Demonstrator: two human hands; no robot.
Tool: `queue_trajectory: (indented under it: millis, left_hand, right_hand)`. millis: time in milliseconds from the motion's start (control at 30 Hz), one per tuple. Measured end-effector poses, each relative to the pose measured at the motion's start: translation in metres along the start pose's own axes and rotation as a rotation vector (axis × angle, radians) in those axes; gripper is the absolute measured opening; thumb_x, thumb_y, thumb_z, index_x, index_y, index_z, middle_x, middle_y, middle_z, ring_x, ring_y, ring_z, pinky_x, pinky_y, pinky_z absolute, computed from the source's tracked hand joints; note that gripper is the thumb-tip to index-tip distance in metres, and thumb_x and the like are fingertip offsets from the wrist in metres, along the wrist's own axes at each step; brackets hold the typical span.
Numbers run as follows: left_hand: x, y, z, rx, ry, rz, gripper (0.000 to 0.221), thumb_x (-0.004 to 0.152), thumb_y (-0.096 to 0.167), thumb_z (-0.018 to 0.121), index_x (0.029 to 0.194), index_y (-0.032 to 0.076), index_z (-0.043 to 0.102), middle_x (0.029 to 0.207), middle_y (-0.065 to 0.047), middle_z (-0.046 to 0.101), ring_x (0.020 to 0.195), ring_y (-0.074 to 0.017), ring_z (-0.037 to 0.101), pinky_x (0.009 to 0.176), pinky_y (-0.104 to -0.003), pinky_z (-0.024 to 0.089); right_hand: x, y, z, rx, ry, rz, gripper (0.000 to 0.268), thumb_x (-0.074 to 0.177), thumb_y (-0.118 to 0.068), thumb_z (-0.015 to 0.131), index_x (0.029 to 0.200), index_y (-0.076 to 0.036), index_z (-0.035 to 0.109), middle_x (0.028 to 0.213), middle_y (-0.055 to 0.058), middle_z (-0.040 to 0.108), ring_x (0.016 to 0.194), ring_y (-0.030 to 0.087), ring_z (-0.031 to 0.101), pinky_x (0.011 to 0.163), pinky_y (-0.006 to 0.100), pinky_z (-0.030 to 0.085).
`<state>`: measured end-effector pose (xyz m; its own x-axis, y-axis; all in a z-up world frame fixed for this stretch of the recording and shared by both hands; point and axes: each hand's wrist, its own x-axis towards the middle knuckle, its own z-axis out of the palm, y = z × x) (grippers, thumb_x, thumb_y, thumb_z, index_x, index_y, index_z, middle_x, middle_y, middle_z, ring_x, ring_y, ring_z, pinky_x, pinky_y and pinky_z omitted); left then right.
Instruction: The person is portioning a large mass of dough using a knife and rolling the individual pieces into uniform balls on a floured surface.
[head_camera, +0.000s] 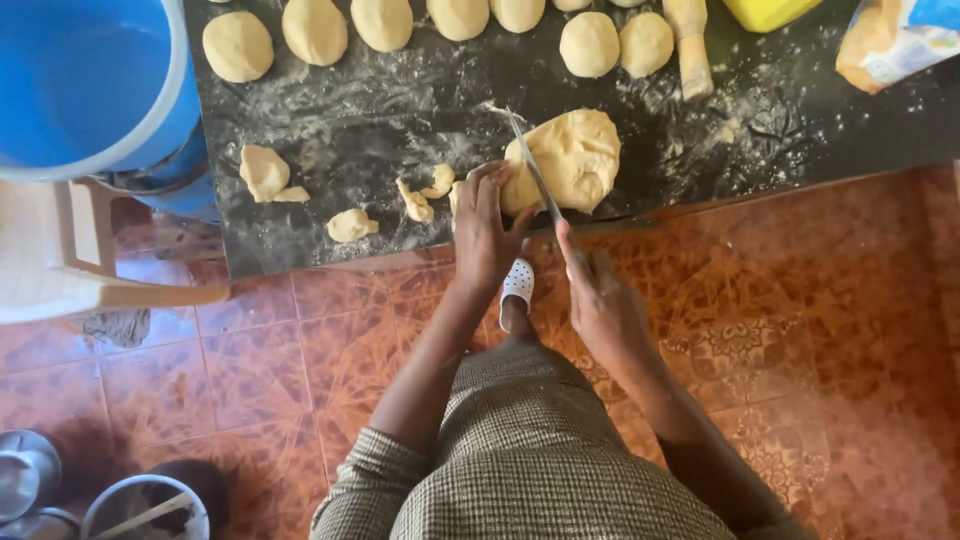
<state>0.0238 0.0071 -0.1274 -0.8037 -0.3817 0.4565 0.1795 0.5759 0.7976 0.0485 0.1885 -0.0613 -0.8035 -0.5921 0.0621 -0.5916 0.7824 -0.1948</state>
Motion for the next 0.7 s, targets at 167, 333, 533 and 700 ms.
queue_trajectory:
  millis: [167, 333, 533, 700]
  left_hand:
    - [-0.009, -0.016, 0.005, 0.037, -0.001, 0.023, 0.046, 0.08, 0.022, 0.076, 0.118, 0.008, 0.054, 0.119, -0.012, 0.055, 0.104, -0.0374, 0.058, 0.087, -0.049, 0.05]
    - [-0.016, -0.03, 0.011, 0.056, -0.012, 0.03, 0.041, 0.087, 0.025, 0.07, 0.121, 0.011, 0.053, 0.121, -0.009, 0.053, 0.106, -0.034, 0.057, 0.088, -0.045, 0.049]
    - [-0.015, -0.029, 0.009, 0.038, -0.033, 0.07, 0.034, 0.091, 0.018, 0.06, 0.123, 0.013, 0.052, 0.123, -0.011, 0.052, 0.107, -0.0369, 0.055, 0.091, -0.047, 0.048]
    - [-0.008, -0.026, 0.004, -0.138, -0.044, -0.011, 0.034, 0.088, 0.013, 0.064, 0.121, 0.015, 0.057, 0.122, -0.009, 0.054, 0.11, -0.0368, 0.056, 0.094, -0.046, 0.048]
  right_hand:
    - [0.064, -0.027, -0.005, -0.188, -0.089, -0.018, 0.072, 0.097, -0.007, 0.048, 0.158, -0.017, 0.01, 0.097, 0.021, 0.062, 0.051, 0.025, 0.066, 0.04, 0.034, 0.05]
    - [0.057, -0.033, -0.007, -0.222, -0.167, -0.034, 0.071, 0.089, -0.001, 0.051, 0.154, -0.005, 0.023, 0.099, 0.024, 0.064, 0.056, 0.032, 0.07, 0.041, 0.038, 0.053]
    - [-0.017, -0.017, 0.005, -0.293, -0.086, -0.045, 0.061, 0.098, -0.008, 0.05, 0.154, -0.006, 0.029, 0.09, 0.021, 0.064, 0.043, 0.024, 0.063, 0.035, 0.028, 0.047]
    - [-0.065, 0.008, -0.029, 0.229, -0.234, 0.1, 0.069, 0.091, -0.002, 0.049, 0.155, -0.018, 0.03, 0.111, 0.026, 0.065, 0.081, 0.042, 0.07, 0.065, 0.049, 0.06]
